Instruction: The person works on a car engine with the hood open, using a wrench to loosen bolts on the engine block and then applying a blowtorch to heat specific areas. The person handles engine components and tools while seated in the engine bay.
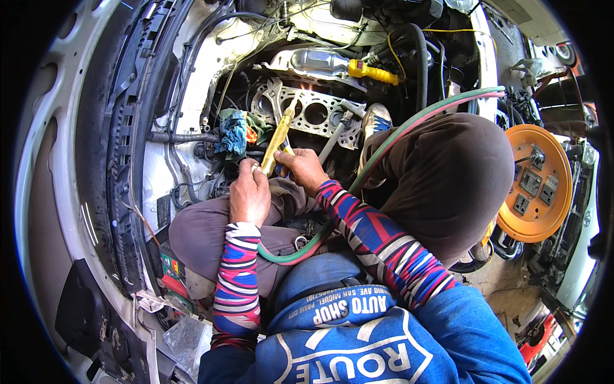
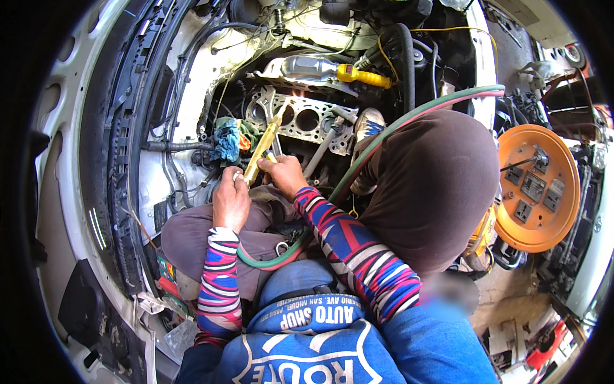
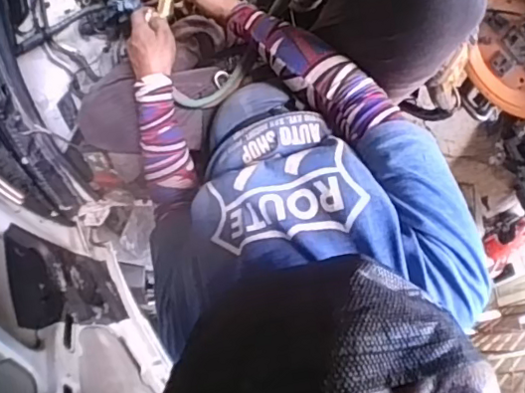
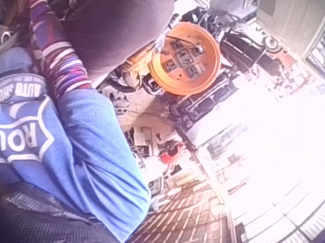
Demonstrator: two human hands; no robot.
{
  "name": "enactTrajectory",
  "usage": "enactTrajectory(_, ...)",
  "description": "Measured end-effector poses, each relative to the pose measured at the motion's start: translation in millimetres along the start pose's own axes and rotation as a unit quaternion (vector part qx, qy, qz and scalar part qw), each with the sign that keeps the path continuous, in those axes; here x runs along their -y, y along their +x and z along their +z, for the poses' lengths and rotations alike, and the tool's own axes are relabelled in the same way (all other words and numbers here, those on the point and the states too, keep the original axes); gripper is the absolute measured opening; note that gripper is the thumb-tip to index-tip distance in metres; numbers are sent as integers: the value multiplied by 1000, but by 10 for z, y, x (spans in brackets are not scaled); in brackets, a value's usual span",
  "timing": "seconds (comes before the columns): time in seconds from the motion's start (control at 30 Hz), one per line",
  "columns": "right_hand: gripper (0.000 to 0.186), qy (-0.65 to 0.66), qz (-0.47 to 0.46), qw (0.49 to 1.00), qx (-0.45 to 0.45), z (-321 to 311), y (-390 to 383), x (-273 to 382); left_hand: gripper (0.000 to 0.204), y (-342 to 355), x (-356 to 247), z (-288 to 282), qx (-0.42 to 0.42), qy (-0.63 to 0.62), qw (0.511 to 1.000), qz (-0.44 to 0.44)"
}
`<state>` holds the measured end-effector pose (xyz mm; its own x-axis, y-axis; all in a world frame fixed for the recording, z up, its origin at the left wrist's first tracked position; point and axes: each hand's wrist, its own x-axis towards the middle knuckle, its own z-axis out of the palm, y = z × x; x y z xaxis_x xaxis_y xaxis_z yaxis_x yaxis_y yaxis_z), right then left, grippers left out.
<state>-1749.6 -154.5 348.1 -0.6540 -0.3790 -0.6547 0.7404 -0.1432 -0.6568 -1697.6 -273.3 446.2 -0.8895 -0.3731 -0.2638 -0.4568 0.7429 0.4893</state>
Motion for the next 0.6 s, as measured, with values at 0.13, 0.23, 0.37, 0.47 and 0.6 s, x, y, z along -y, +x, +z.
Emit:
enactTrajectory(0.13, 37, 0, 5, 1000, -6, 3, -4, -5, 20, -4, -4, -12, 8, -2, 1000, -8)
enactTrajectory(0.23, 37, 2, 8, 1000, -2, -4, -4, -5, 20, -11, -7, -13, 2, -1, 1000, -5)
enactTrajectory(0.37, 36, -1, 3, 1000, 4, -4, -6, 2, 20, -13, -4, -14, 0, -3, 1000, 1)
enactTrajectory(0.47, 35, 7, 3, 1000, 3, -1, -19, 9, 20, -13, 4, -14, 2, -3, 1000, -2)
enactTrajectory(0.6, 34, 16, 10, 1000, 11, -1, -35, 24, 20, -13, 11, -14, 3, -1, 1000, -3)
